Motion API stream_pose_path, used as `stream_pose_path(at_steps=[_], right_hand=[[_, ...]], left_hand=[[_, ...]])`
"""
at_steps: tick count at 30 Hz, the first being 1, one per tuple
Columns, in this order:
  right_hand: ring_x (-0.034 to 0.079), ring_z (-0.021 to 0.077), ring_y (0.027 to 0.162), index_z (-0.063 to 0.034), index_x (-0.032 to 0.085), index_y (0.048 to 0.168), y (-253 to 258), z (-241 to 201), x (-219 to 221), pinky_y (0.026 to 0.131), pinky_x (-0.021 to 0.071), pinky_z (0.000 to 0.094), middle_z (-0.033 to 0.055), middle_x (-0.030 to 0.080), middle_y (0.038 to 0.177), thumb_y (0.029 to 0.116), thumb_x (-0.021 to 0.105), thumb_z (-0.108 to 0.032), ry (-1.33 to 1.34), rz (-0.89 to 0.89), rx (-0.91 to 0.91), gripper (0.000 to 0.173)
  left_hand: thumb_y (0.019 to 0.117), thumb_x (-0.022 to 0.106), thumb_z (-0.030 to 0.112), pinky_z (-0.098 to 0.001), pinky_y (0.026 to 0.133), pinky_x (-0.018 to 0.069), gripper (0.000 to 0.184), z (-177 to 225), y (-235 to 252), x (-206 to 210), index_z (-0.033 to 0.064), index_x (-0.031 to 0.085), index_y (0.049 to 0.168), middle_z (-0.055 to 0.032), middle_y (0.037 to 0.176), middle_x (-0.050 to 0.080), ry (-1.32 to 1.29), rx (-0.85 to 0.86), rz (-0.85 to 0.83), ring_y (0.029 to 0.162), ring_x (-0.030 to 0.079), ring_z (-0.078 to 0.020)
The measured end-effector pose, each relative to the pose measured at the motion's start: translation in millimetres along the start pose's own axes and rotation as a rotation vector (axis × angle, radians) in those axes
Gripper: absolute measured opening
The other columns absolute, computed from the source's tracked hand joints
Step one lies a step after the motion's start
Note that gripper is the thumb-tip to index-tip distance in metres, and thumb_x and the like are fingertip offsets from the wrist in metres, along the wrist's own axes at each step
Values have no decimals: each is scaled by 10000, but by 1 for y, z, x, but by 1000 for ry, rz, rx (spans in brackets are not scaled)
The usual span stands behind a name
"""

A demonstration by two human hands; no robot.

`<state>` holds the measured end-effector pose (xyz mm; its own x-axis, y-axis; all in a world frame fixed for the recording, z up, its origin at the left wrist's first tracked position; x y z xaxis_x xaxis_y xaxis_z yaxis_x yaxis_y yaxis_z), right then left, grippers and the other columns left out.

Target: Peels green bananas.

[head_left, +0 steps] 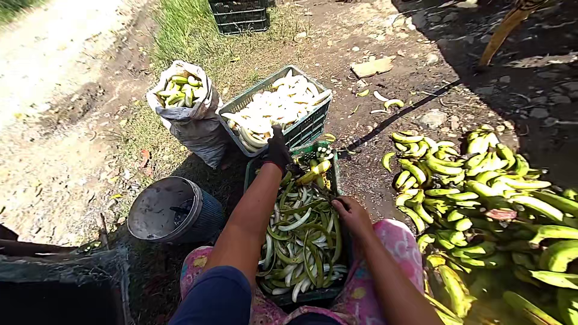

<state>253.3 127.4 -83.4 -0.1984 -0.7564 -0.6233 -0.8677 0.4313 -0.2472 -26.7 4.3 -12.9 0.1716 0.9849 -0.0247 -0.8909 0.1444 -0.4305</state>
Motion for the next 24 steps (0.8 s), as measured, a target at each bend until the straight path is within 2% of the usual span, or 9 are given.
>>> stream_pose_path(at_steps=[2,3,5,9,14,16,18,22,24], right_hand=[[637,300,1217,-128,683,1309,-1,0,1,1038,474,575,134,678,1302,1037,454,-598,16,-5,19,589],[636,303,1217,-127,678,1316,-1,0,0,1036,475,576,140,673,1307,1046,439,-586,26,6,25,583],[633,327,1215,-123,659,1339,0,-2,-2,1037,474,585,168,669,1296,1065,396,-563,41,56,39,582],[583,396,1270,-50,633,1344,-8,-9,-18,1068,441,628,228,615,1356,1106,371,-448,175,265,46,533],[545,358,1331,1,584,1393,-35,-17,-48,1136,419,525,248,583,1393,1105,380,-395,284,556,-52,530],[546,361,1320,36,576,1383,-54,-17,-61,1131,426,499,267,580,1377,1100,370,-390,311,664,-108,552],[578,357,1279,56,584,1361,-74,-10,-76,1103,454,493,271,602,1343,1092,360,-413,325,775,-147,585],[625,338,1194,15,588,1379,-115,32,-109,1034,500,516,249,632,1283,1086,359,-429,310,874,-60,579],[616,332,1215,24,595,1360,-136,66,-114,1061,484,510,247,631,1289,1102,365,-388,337,897,11,538]], left_hand=[[1109,375,312,-571,904,506,460,-46,-45,-10,28,435,1465,-272,1334,550,433,244,-138,1142,580,-392],[1097,431,225,-576,987,484,468,-71,-68,-17,22,394,1517,-280,1418,520,557,330,-185,1241,562,-409],[1076,485,331,-488,1099,455,627,-118,-104,-32,52,271,1595,-230,1508,477,585,353,-183,1341,529,-324],[996,526,479,-489,1173,377,738,-178,-185,-63,32,364,1560,-204,1537,463,869,462,-261,1421,456,-306],[828,571,763,-707,1127,276,903,-214,-248,-59,291,393,1576,-215,1639,285,1346,610,-479,1503,241,-469],[795,605,760,-774,1113,210,896,-231,-251,-52,363,388,1568,-195,1667,232,1425,633,-518,1517,157,-507],[796,616,740,-791,1111,190,851,-244,-235,-48,404,406,1549,-171,1670,242,1475,702,-534,1522,149,-500],[839,580,719,-792,1080,256,741,-230,-180,-39,398,479,1500,-186,1635,312,1506,846,-457,1496,234,-497],[890,539,678,-775,1088,272,698,-210,-151,-43,369,470,1512,-199,1630,316,1525,847,-357,1485,266,-499]])
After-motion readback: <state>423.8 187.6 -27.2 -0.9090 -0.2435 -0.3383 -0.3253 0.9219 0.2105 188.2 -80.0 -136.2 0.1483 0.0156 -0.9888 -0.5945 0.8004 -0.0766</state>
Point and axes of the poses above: each hand's wrist, its own y-axis towards the middle knuckle, its own x-axis out of the palm, z = x × y, the point moved 3 cm from there along y, towards the middle knuckle
